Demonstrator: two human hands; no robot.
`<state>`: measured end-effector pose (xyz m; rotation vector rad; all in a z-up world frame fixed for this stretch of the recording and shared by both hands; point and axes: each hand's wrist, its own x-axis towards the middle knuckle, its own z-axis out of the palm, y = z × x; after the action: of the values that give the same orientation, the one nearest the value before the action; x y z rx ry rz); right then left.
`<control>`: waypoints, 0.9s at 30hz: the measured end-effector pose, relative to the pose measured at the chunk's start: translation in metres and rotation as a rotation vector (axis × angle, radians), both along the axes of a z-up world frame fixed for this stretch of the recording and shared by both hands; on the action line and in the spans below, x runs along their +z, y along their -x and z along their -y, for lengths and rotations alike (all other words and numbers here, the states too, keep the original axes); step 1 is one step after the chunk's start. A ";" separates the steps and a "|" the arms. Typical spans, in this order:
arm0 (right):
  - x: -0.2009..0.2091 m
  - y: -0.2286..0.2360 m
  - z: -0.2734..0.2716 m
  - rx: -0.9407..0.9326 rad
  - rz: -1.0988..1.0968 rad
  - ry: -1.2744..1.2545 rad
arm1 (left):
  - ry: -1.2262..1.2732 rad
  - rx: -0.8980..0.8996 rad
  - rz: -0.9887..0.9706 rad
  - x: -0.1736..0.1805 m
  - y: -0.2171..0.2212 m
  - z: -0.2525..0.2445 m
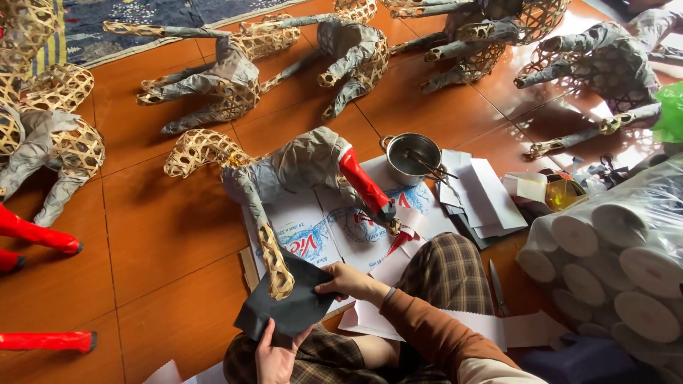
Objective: Applying glue to paper strips and pasting them onto a giraffe-shaped frame to cover it.
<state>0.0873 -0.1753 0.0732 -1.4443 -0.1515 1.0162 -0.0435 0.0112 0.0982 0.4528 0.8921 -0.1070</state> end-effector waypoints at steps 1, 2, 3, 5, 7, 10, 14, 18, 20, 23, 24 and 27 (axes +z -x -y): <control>0.007 0.001 0.001 0.001 0.000 0.001 | 0.001 0.001 0.000 -0.015 0.001 -0.007; 0.014 0.001 0.002 -0.012 0.037 0.029 | 0.086 0.037 -0.026 -0.030 0.002 -0.013; 0.021 0.001 0.003 -0.025 0.074 0.058 | 0.172 0.072 -0.051 -0.046 0.002 -0.019; 0.008 -0.013 0.008 -0.008 0.187 0.099 | 0.193 0.059 -0.016 -0.066 0.006 -0.034; 0.004 -0.019 0.013 0.011 0.296 0.141 | 0.214 0.048 0.014 -0.074 0.009 -0.043; 0.021 -0.013 0.016 -0.027 0.526 0.206 | 0.183 0.046 -0.026 -0.055 0.007 -0.044; 0.062 0.022 0.004 0.369 1.137 0.028 | -0.046 0.094 -0.017 -0.022 0.001 -0.032; 0.070 0.048 -0.018 0.377 1.620 0.129 | -0.061 0.093 0.076 -0.049 0.004 -0.040; 0.074 0.049 -0.028 0.314 1.629 0.040 | -0.066 0.104 0.065 -0.023 0.004 -0.033; 0.068 0.047 -0.043 0.172 1.629 -0.067 | -0.004 0.074 0.167 -0.021 0.009 -0.036; 0.065 0.045 -0.049 0.095 1.621 -0.082 | 0.066 0.031 0.281 -0.027 0.011 -0.038; 0.071 0.044 -0.057 -0.057 1.426 -0.088 | 0.020 0.000 0.614 -0.026 0.014 -0.038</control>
<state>0.0429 -0.1182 0.1444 -1.8207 -1.1384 -0.2370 -0.0571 0.0492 0.0724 0.4323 0.2881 0.0253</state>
